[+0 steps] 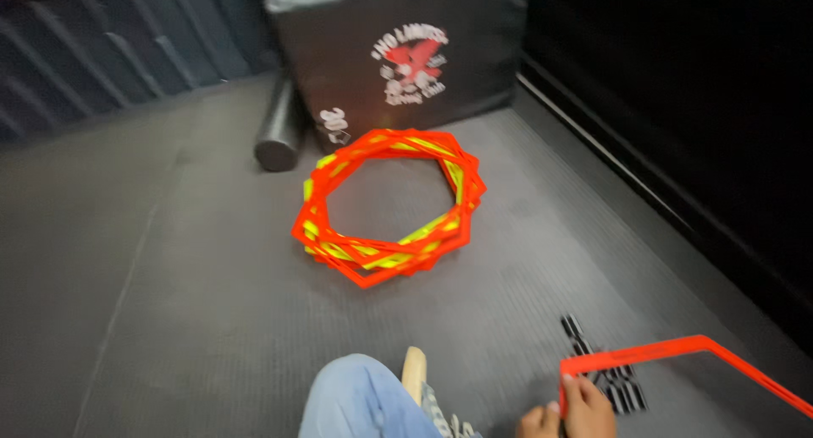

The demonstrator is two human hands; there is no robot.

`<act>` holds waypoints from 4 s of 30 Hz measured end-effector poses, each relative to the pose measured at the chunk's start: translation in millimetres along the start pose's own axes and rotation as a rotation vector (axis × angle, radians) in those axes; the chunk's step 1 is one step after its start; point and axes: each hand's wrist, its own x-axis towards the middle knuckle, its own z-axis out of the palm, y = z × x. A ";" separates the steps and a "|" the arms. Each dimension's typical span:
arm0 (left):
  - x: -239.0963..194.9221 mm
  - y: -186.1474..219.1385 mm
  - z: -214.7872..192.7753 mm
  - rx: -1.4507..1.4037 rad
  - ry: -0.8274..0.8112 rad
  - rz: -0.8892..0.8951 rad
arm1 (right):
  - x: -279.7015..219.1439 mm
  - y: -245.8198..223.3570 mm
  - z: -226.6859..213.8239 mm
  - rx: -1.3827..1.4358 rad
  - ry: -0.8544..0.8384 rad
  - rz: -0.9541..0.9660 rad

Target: The person sits on the floor and assembles orange hexagonal frames using black plastic connectors. They pick up frames and connectors, align the pieces, and insert the connectors into the frame slots to join them together.

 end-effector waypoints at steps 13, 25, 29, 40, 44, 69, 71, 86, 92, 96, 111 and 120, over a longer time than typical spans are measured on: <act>-130.7 192.6 -118.1 -0.639 -0.145 -0.348 | -54.8 -60.7 -39.2 0.059 -0.114 0.004; -116.6 167.6 -87.2 -0.549 -0.039 -0.220 | -58.3 -61.5 -46.8 0.172 0.029 -0.075; -107.8 147.3 -74.2 -0.706 -0.019 -0.182 | -60.3 -59.8 -44.2 0.098 0.080 -0.204; -120.7 157.9 -91.6 -0.858 -0.119 -0.125 | -65.7 -64.6 -45.2 0.086 0.079 -0.268; -118.0 170.4 -105.3 -0.415 -0.168 0.032 | -62.6 -66.6 -49.6 0.231 0.017 -0.211; -116.9 173.5 -86.8 -1.029 -0.063 -0.450 | -72.8 -64.1 -46.8 0.249 0.079 -0.309; -117.0 176.1 -88.4 -1.023 -0.069 -0.465 | -73.4 -63.9 -46.6 0.245 0.079 -0.307; -110.4 172.1 -86.7 -0.935 -0.102 -0.568 | -70.0 -58.0 -45.7 0.179 0.084 -0.304; -112.0 170.4 -90.8 -0.528 -0.098 -0.223 | -55.4 -61.5 -44.8 0.108 0.038 -0.224; -113.3 172.9 -95.8 -0.009 -0.091 0.063 | -42.5 -44.0 -41.3 0.185 -0.006 -0.085; -124.0 178.6 -112.8 0.138 -0.164 0.096 | -108.6 -57.3 -79.5 -0.119 -0.260 0.162; -137.5 173.6 -101.8 0.042 -0.280 -0.151 | -127.6 50.6 -26.6 -0.180 0.104 0.241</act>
